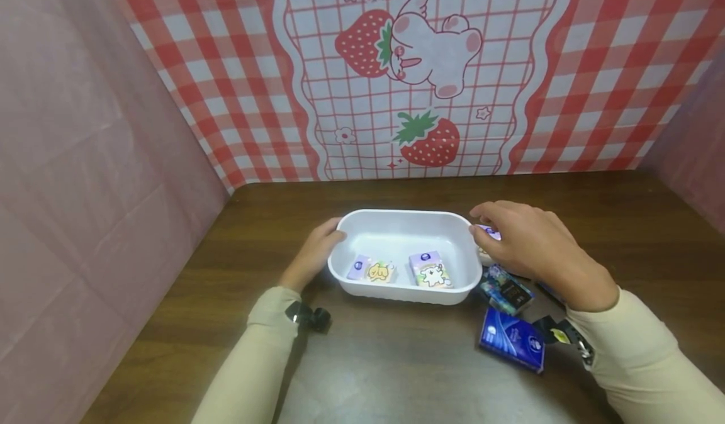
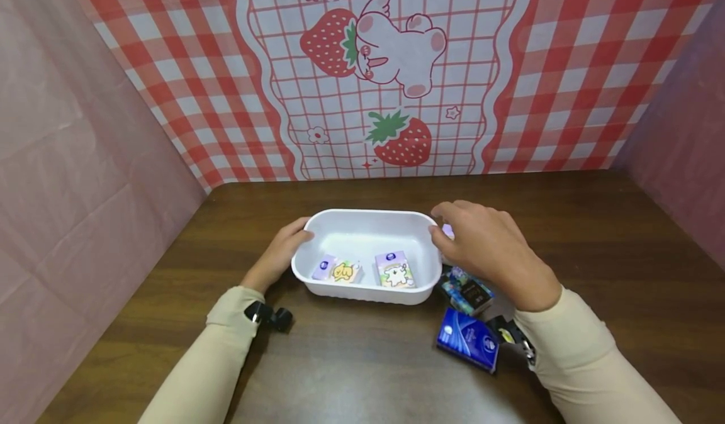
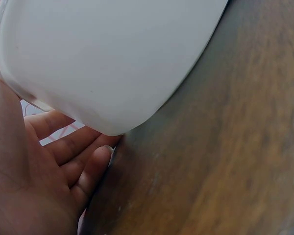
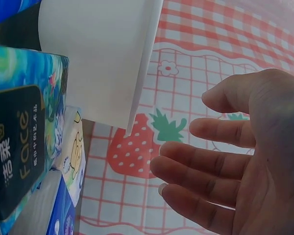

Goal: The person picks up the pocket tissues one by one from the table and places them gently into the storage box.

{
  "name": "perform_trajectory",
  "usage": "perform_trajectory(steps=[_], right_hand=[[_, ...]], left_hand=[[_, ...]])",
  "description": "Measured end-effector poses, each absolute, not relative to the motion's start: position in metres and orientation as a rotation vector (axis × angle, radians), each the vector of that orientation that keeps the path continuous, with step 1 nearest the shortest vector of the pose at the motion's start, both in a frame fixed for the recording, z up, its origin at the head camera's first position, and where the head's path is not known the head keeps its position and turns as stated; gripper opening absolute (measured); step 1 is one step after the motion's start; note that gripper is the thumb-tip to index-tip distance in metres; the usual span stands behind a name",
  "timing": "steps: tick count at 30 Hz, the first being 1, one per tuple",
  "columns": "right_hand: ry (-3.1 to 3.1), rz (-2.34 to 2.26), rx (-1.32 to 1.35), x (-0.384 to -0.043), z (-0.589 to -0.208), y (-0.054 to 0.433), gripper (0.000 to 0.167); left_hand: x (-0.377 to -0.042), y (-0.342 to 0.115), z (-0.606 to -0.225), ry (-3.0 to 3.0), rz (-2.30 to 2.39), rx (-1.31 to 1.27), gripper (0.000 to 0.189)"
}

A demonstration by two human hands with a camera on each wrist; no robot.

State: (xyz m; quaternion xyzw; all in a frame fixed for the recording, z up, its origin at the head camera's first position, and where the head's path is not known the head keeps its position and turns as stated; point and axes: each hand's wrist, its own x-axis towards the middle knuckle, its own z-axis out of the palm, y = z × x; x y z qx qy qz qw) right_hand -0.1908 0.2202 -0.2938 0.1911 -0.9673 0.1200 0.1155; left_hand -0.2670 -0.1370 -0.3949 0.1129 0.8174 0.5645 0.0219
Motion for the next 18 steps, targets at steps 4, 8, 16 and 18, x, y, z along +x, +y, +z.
perform_trajectory(steps=[4, 8, 16, 18], right_hand=[[-2.848, 0.352, 0.566, -0.1912, -0.2944, 0.2214, 0.037], [-2.853, 0.358, 0.567, -0.1926, -0.2962, 0.2225, 0.037], [-2.879, 0.365, 0.547, -0.1958, -0.3, 0.2246, 0.038], [-2.893, 0.37, 0.541, -0.1963, -0.3004, 0.2254, 0.04]], left_hand=[[-0.2676, -0.1369, -0.3955, 2.531, 1.742, 0.347, 0.042], [-0.2676, -0.1368, -0.3958, 2.537, 1.743, 0.354, 0.042], [-0.2668, -0.1365, -0.3951, 2.546, 1.726, 0.344, 0.042], [-0.2662, -0.1364, -0.3944, 2.548, 1.72, 0.345, 0.043]])
